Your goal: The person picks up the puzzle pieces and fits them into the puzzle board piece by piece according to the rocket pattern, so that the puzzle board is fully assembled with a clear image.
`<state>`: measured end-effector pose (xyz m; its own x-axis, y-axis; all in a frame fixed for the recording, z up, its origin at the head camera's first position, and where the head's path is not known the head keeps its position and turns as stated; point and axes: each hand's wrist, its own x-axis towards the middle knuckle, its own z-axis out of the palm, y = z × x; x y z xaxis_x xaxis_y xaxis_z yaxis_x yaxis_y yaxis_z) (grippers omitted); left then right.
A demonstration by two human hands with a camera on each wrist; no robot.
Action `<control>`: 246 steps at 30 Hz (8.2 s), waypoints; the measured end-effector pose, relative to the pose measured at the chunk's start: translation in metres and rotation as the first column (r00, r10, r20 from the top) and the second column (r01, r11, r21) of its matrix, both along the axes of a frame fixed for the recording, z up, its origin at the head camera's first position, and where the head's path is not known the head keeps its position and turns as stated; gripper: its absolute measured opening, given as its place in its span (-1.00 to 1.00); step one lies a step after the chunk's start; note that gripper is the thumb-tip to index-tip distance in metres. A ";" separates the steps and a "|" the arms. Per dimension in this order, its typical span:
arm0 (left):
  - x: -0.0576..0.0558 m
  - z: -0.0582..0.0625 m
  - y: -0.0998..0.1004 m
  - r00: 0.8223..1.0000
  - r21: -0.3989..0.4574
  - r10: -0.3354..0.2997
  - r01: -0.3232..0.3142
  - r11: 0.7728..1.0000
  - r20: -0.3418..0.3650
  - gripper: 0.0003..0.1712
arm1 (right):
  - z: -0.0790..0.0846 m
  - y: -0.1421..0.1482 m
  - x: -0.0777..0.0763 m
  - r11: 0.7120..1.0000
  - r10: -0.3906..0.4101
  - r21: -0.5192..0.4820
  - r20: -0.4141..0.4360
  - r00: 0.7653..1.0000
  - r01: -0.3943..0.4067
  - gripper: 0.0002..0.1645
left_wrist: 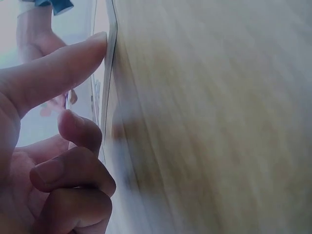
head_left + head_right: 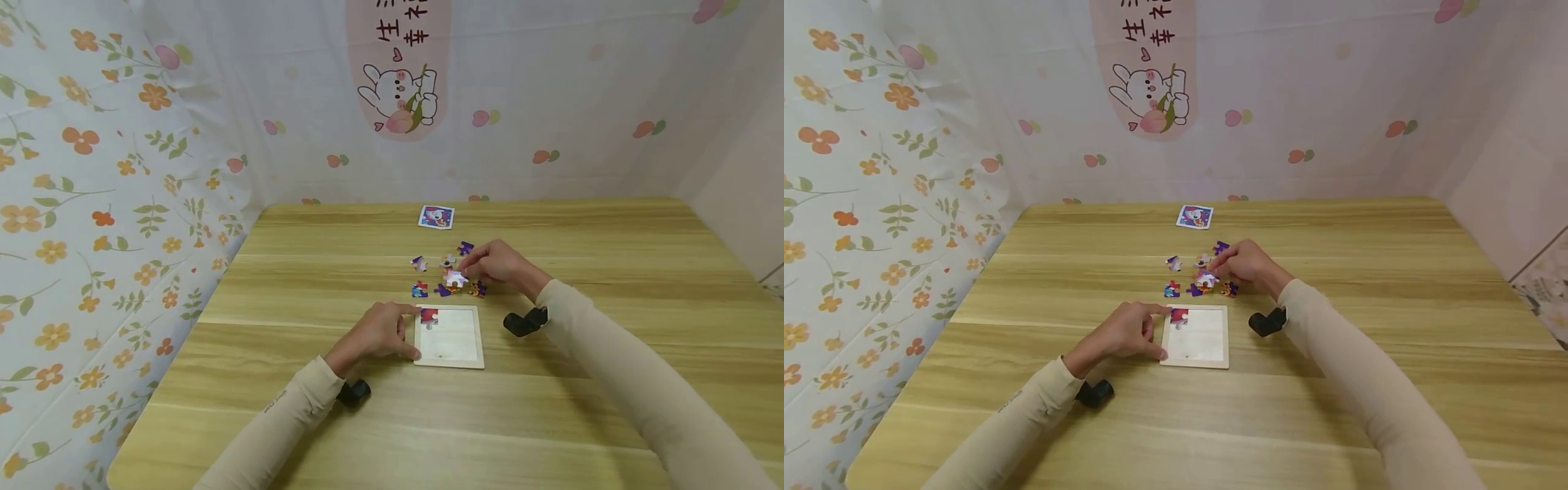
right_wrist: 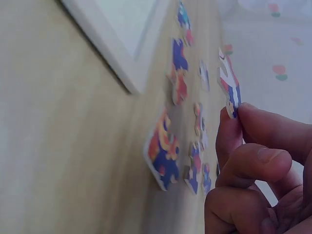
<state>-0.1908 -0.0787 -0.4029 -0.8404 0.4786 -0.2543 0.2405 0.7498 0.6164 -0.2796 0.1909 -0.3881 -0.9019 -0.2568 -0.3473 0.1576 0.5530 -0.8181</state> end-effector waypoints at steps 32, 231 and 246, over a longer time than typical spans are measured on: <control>0.000 -0.001 -0.001 1.000 0.016 -0.002 0.002 1.000 0.005 -0.12 | -0.013 -0.023 0.043 0.995 0.102 -0.002 0.000 0.995 -0.102 -0.88; 0.002 0.001 0.000 0.999 0.017 0.015 -0.016 1.000 0.036 -0.12 | -0.005 -0.014 0.045 0.904 0.308 0.366 -0.200 0.930 -0.220 -0.95; 0.002 0.000 0.000 0.999 0.010 0.015 -0.015 1.000 0.032 -0.12 | -0.006 -0.019 0.054 0.889 0.338 0.410 -0.291 0.895 -0.203 -0.82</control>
